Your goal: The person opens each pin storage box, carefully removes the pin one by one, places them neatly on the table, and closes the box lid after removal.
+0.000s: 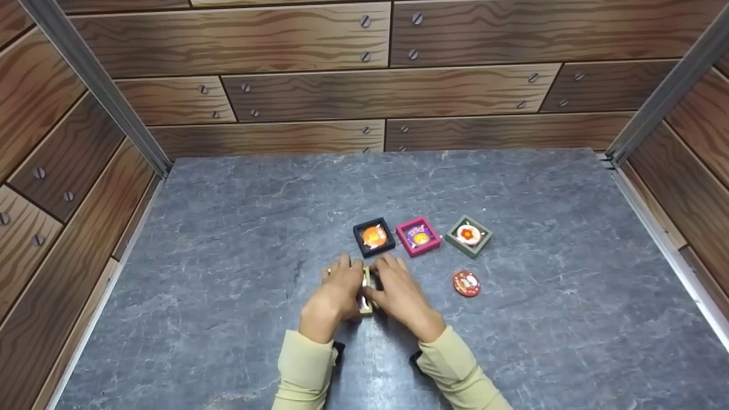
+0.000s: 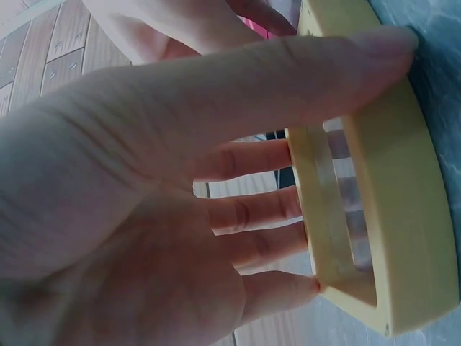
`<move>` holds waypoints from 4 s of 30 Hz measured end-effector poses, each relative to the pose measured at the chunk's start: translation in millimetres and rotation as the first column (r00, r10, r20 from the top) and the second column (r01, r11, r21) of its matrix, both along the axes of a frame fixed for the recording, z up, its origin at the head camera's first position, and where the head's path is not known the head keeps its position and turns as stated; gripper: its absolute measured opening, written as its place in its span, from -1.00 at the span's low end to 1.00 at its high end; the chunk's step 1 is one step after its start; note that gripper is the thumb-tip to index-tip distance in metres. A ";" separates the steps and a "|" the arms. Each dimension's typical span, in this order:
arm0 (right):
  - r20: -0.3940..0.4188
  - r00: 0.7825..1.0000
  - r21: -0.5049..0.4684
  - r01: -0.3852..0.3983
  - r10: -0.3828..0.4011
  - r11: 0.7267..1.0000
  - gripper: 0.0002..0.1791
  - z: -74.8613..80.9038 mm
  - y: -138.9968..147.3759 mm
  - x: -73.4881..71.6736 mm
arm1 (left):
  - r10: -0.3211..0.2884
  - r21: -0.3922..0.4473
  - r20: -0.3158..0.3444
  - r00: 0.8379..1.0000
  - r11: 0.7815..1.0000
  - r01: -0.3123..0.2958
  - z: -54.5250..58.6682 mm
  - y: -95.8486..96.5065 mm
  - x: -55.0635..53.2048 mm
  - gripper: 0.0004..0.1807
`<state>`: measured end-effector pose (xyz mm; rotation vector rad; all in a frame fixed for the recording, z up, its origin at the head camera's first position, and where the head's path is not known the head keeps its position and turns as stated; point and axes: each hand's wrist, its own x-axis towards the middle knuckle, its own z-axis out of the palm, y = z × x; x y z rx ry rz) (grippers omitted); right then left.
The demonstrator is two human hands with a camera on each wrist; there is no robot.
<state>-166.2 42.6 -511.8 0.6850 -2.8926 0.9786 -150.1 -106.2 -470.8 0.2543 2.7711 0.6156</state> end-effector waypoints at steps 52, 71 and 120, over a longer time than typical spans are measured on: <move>0.416 0.900 -0.284 0.262 -0.128 0.922 -0.49 13.1 46.8 -39.5 | -0.074 -0.087 -0.221 0.972 0.995 0.056 -12.3 22.7 -90.3 -0.40; 0.447 0.893 -0.364 0.239 -0.057 0.900 -0.52 18.1 52.8 -42.4 | -0.112 -0.070 -0.259 0.959 0.993 0.097 3.1 24.5 -66.9 -0.22; 0.559 0.466 -0.813 0.145 0.685 0.564 -0.07 29.9 115.9 -49.4 | -0.259 0.459 -0.280 0.924 0.810 0.366 28.6 24.8 -10.9 -0.01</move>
